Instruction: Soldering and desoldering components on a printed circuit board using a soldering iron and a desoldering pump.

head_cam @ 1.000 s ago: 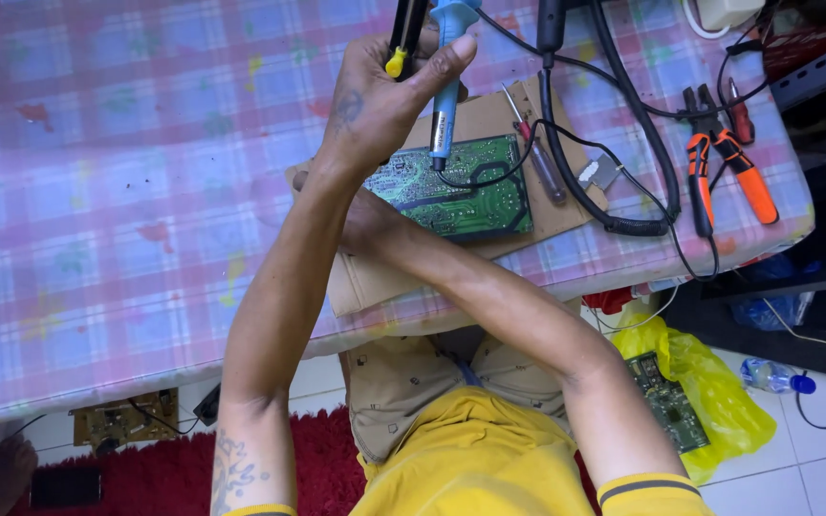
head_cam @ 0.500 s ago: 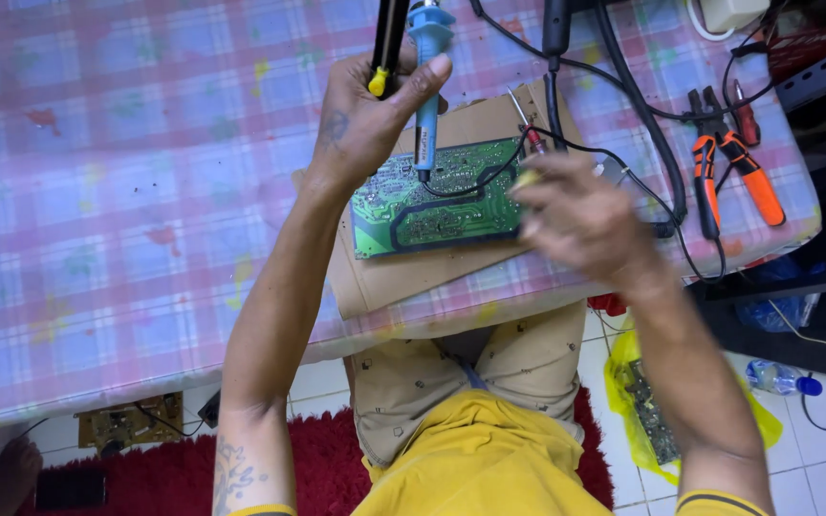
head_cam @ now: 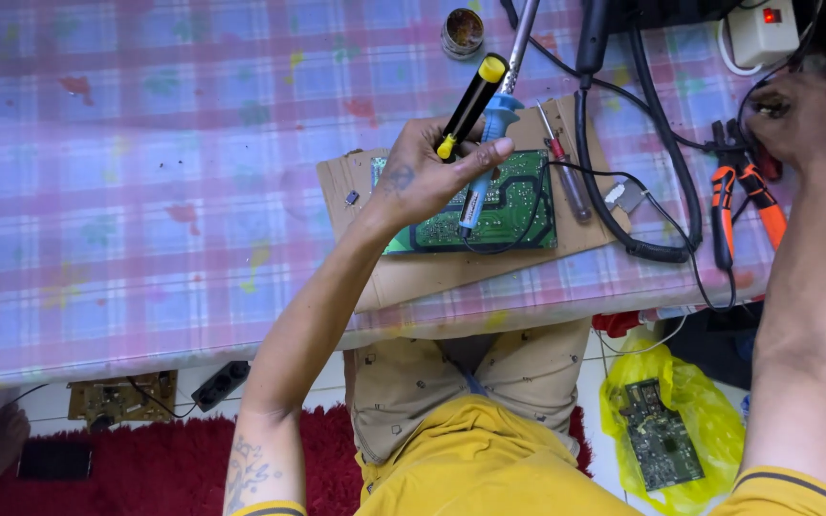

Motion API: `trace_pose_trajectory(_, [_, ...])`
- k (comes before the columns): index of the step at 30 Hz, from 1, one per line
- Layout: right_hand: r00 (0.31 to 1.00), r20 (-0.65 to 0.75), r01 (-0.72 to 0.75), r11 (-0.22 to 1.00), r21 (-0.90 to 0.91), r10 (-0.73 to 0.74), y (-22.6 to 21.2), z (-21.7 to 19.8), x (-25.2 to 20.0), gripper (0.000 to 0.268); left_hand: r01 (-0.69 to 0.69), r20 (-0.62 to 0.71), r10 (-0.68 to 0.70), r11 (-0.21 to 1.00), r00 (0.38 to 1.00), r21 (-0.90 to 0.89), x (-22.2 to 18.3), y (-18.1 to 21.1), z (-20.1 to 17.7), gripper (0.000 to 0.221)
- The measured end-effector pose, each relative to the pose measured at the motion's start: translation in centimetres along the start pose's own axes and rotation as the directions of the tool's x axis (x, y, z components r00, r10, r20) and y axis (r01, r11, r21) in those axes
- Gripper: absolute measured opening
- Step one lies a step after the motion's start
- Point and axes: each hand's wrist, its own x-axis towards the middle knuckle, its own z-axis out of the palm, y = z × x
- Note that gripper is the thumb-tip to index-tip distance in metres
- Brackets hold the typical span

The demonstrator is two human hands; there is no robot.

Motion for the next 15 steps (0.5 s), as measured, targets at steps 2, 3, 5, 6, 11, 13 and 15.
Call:
trace_pose_trajectory(2, [0.997,-0.028,-0.074,0.99,0.122,0.078,0.1,0.5,0.0,0.03,0.081,-0.015,-0.08,0.994,0.997,0.071,-0.3,-0.2,-0.1,0.039])
trace_pose_trajectory(3, [0.997,-0.019,-0.078,0.989,0.123,0.081,0.1,0.7,-0.3,0.03,0.09,-0.013,-0.089,0.994,0.996,0.068,-0.4,-0.3,-0.3,0.039])
trace_pose_trajectory(5, [0.964,-0.013,-0.227,0.852,0.471,0.265,0.6,0.9,-0.8,0.027,0.095,0.018,-0.096,0.993,0.995,0.077,-0.3,-0.7,-0.6,0.044])
trace_pose_trajectory(6, [0.963,-0.01,-0.233,0.852,0.468,0.269,0.0,-0.1,-0.9,0.027,0.096,0.023,-0.098,0.993,0.995,0.074,-0.2,-0.8,-0.5,0.044])
trace_pose_trajectory(11, [0.863,-0.498,0.136,0.908,0.397,0.089,-14.3,-11.6,-0.3,0.04,0.078,-0.008,-0.078,0.995,0.997,0.07,-0.2,-0.9,0.3,0.043])
trace_pose_trajectory(13, [0.851,-0.525,0.194,0.926,0.324,0.006,-22.4,-14.1,-1.7,0.035,0.034,-0.006,-0.034,0.995,0.999,0.092,-0.2,0.1,1.1,0.043])
trace_pose_trajectory(15, [0.844,-0.531,0.241,0.934,0.262,-0.068,-29.4,-14.4,-3.2,0.03,0.012,0.001,-0.012,0.994,1.0,0.11,-0.6,0.2,2.2,0.044])
